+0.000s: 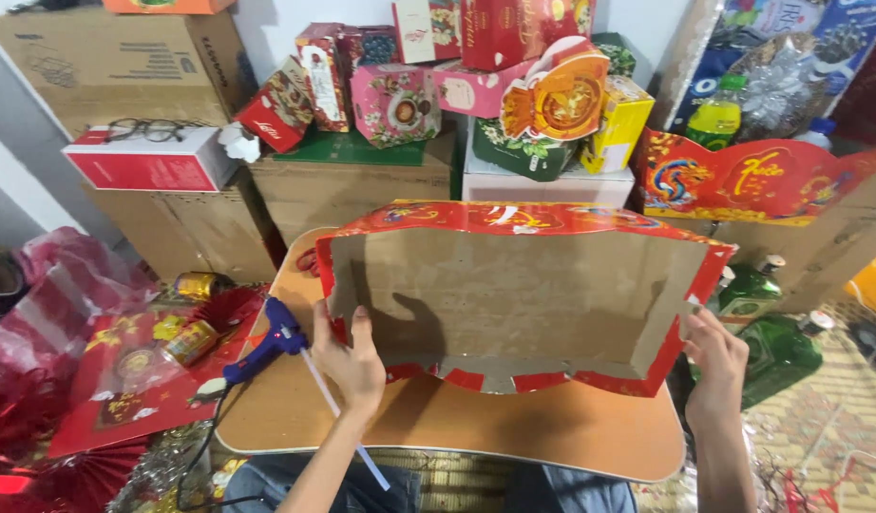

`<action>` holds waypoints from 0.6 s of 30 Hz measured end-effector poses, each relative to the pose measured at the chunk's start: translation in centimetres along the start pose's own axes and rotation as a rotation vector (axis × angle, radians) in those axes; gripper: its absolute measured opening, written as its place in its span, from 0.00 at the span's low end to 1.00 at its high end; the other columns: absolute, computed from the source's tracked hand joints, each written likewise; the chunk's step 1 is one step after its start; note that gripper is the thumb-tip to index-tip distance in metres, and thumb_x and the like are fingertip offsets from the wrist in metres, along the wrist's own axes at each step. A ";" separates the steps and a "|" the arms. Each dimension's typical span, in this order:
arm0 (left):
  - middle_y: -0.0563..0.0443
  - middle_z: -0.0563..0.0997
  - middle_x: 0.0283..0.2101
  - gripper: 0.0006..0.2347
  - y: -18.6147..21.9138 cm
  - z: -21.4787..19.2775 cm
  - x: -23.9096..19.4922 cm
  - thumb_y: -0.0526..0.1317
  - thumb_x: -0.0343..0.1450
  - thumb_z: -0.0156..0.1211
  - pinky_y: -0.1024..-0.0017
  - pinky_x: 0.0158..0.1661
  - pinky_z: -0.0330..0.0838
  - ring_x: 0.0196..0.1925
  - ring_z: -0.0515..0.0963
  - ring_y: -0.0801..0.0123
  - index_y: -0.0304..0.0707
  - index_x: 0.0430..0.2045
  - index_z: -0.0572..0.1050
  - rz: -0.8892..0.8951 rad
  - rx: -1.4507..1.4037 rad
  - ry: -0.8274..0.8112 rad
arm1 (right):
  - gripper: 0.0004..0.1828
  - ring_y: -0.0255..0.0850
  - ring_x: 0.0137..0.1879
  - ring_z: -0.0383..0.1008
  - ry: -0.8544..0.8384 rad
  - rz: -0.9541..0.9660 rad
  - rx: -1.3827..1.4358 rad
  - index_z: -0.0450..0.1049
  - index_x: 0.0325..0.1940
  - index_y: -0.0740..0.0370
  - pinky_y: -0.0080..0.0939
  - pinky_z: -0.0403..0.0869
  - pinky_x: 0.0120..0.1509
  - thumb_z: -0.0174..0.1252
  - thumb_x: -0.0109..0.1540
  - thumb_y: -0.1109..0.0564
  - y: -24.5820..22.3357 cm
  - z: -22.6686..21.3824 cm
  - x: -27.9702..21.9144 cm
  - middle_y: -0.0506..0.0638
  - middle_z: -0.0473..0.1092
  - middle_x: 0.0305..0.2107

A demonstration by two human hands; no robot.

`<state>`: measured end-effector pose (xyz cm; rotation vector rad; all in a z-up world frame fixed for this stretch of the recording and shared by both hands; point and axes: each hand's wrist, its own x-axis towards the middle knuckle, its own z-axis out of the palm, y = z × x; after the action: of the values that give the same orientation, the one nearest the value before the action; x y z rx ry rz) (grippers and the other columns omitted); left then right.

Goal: The person assembles a red and gold cardboard box by folding and pressing the edges, then uses a hot glue gun to apply glue along the inner rim. They place a small yellow box inside the assembled container.

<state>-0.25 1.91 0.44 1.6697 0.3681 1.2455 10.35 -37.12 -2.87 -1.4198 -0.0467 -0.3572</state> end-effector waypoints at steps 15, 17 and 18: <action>0.39 0.81 0.36 0.10 -0.7 -2.3 2.4 0.45 0.70 0.61 0.56 0.48 0.73 0.42 0.82 0.45 0.42 0.41 0.77 -0.006 0.165 0.209 | 0.20 0.45 0.46 0.70 -0.057 -0.049 -0.085 0.79 0.47 0.67 0.50 0.72 0.54 0.51 0.64 0.49 -1.2 5.5 -1.4 0.58 0.69 0.48; 0.34 0.80 0.37 0.11 -1.2 -1.5 1.9 0.44 0.70 0.61 0.54 0.48 0.73 0.43 0.81 0.42 0.38 0.42 0.76 -0.004 0.146 0.201 | 0.19 0.45 0.47 0.67 -0.050 -0.059 -0.099 0.79 0.47 0.67 0.50 0.70 0.55 0.50 0.63 0.52 -1.0 4.4 -1.0 0.56 0.68 0.49; 0.30 0.79 0.37 0.13 -1.4 -0.9 1.5 0.42 0.70 0.61 0.52 0.48 0.72 0.44 0.81 0.39 0.35 0.43 0.75 -0.003 0.124 0.192 | 0.18 0.45 0.48 0.63 -0.041 -0.070 -0.115 0.78 0.47 0.68 0.51 0.68 0.56 0.49 0.61 0.55 -0.9 3.5 -0.8 0.54 0.66 0.49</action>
<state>-0.03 4.08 0.12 1.6562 0.5749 1.4102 9.92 -33.65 -1.63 -1.5425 -0.1116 -0.3937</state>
